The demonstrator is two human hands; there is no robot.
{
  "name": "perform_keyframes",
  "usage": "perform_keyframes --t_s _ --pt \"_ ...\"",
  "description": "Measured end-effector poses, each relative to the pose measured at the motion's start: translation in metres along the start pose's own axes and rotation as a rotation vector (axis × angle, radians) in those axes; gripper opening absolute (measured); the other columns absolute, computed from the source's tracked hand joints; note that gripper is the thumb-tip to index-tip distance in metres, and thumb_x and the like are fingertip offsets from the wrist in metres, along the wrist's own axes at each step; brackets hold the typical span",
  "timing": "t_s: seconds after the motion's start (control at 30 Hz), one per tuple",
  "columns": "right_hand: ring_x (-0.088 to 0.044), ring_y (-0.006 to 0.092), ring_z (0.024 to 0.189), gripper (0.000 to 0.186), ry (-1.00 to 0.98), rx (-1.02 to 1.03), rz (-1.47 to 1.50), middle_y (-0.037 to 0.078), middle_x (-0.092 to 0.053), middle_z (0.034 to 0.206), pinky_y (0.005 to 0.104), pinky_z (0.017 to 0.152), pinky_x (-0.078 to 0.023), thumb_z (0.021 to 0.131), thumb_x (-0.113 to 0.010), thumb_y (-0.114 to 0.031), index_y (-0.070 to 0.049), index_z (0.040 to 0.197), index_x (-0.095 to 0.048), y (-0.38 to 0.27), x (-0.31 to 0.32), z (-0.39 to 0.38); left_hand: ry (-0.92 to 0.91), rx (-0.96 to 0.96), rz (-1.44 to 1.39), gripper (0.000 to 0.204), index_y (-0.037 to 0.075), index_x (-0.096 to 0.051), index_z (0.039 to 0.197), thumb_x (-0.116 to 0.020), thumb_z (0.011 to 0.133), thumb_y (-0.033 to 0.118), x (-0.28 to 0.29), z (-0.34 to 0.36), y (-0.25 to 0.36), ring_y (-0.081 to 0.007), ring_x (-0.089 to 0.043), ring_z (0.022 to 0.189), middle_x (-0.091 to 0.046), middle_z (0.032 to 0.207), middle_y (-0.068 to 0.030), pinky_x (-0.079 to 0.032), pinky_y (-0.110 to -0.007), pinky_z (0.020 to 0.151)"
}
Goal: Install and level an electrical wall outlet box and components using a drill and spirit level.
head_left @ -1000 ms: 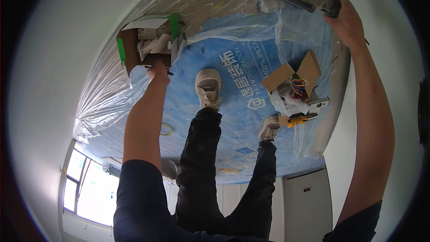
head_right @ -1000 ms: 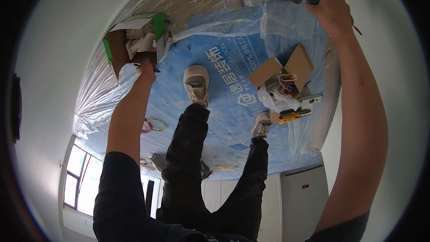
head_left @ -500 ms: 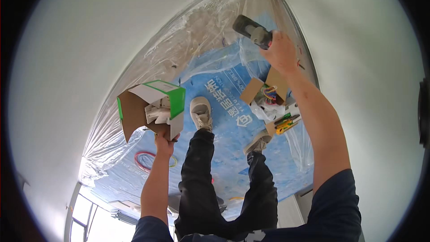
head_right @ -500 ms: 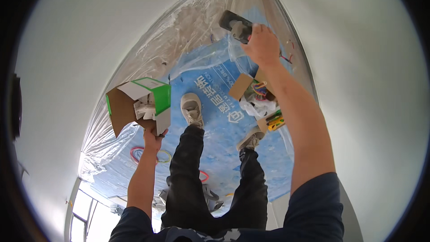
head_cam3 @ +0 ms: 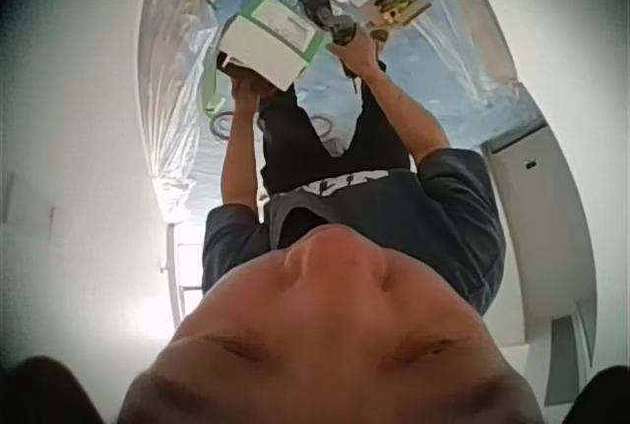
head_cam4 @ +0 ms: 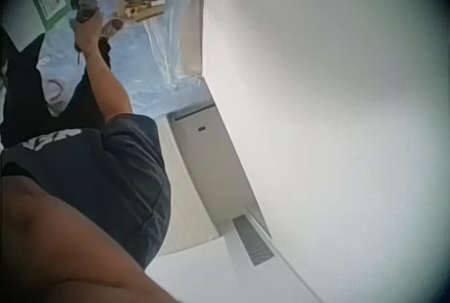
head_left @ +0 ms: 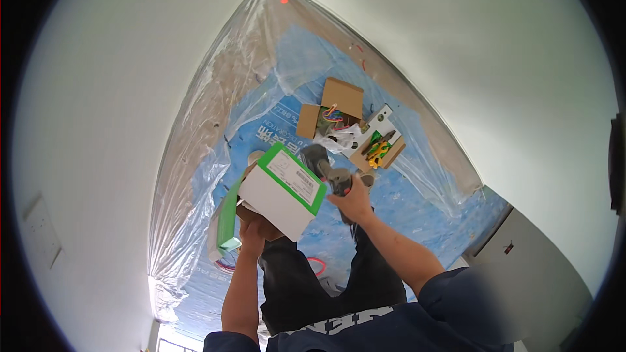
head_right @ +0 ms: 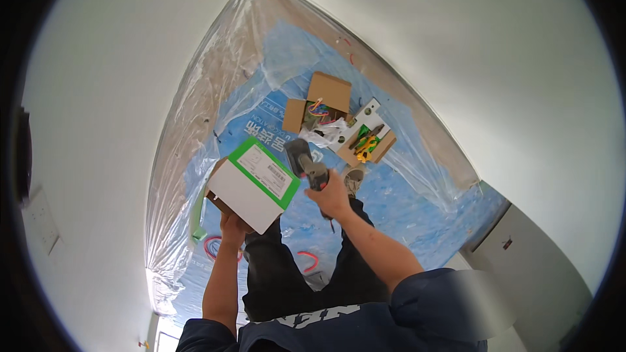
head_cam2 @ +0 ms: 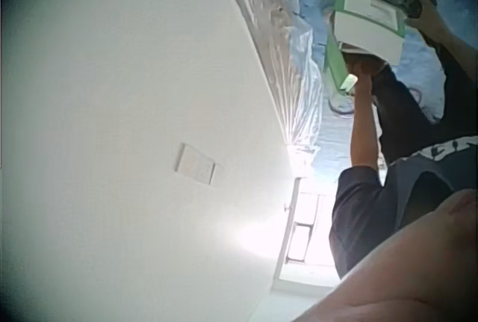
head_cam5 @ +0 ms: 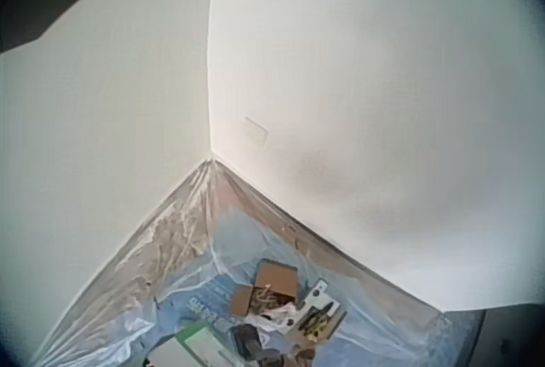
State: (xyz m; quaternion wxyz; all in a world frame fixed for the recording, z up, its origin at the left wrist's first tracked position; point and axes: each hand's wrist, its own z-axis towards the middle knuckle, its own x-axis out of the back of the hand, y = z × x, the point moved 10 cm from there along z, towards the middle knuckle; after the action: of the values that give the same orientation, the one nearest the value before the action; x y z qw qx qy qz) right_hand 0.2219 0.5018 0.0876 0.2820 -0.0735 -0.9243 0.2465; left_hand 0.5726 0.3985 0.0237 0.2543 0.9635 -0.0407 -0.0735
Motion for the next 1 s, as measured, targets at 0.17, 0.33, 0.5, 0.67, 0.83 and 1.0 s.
perform_keyframes --t_s 0.17,0.33,0.5,0.67,0.83,1.0 --pt "-0.06 0.0301 0.083 0.042 -0.01 0.075 -0.051 0.014 -0.062 0.095 0.038 0.074 -0.049 0.081 -0.07 -0.023 -0.001 0.112 -0.052 0.076 -0.029 -0.055 -0.268 0.029 0.239 0.045 0.008 -0.052 0.129 -0.051 0.085 0.001 -0.059 -0.026 -0.041 -0.0251 -0.06 0.103 -0.061 0.118 -0.0114 -0.047 -0.034 0.09" --pt "-0.058 0.0289 0.111 0.045 -0.084 0.199 0.637 0.01 -0.062 0.122 0.0375 0.096 -0.046 0.096 -0.052 -0.027 -0.008 0.136 -0.046 0.219 -0.117 -0.111 -0.299 0.366 0.179 0.045 0.01 -0.052 0.132 -0.052 0.087 0.006 -0.146 -0.076 -0.093 -0.0263 -0.059 0.109 -0.06 0.123 -0.0132 -0.044 -0.038 0.096" --pt "-0.052 0.027 0.123 0.049 -0.254 0.214 1.121 0.009 -0.054 0.135 0.0396 0.105 -0.04 0.099 -0.044 -0.032 -0.011 0.144 -0.04 0.209 -0.123 -0.128 -0.519 0.077 0.777 0.046 0.01 -0.049 0.137 -0.053 0.091 0.013 -0.087 -0.062 -0.125 -0.0275 -0.056 0.116 -0.057 0.13 -0.0152 -0.041 -0.039 0.102" --pt "-0.045 0.0247 0.131 0.053 -0.387 0.236 1.343 0.009 -0.044 0.146 0.0431 0.112 -0.033 0.102 -0.036 -0.039 -0.014 0.148 -0.034 0.218 -0.056 -0.116 -0.766 -0.27 1.38 0.049 0.008 -0.046 0.14 -0.055 0.093 0.02 -0.129 -0.096 -0.129 -0.028 -0.051 0.123 -0.052 0.137 -0.0142 -0.037 -0.04 0.107" --pt "-0.046 0.025 0.13 0.054 -0.241 0.015 1.64 0.009 -0.046 0.144 0.0427 0.111 -0.033 0.101 -0.038 -0.04 -0.011 0.146 -0.035 0.211 0.042 -0.152 -0.761 -0.048 1.404 0.046 0.007 -0.049 0.138 -0.051 0.096 0.023 -0.199 -0.124 -0.108 -0.0293 -0.05 0.125 -0.052 0.139 -0.0136 -0.038 -0.041 0.107" --pt "-0.049 0.0262 0.125 0.054 -0.248 -0.443 1.999 0.01 -0.052 0.137 0.041 0.109 -0.035 0.099 -0.044 -0.04 -0.007 0.142 -0.039 0.128 0.073 -0.142 -1.009 0.224 0.91 0.045 0.002 -0.048 0.138 -0.052 0.094 0.014 -0.235 -0.108 -0.122 -0.0206 -0.051 0.123 -0.052 0.139 -0.0103 -0.039 -0.033 0.107"
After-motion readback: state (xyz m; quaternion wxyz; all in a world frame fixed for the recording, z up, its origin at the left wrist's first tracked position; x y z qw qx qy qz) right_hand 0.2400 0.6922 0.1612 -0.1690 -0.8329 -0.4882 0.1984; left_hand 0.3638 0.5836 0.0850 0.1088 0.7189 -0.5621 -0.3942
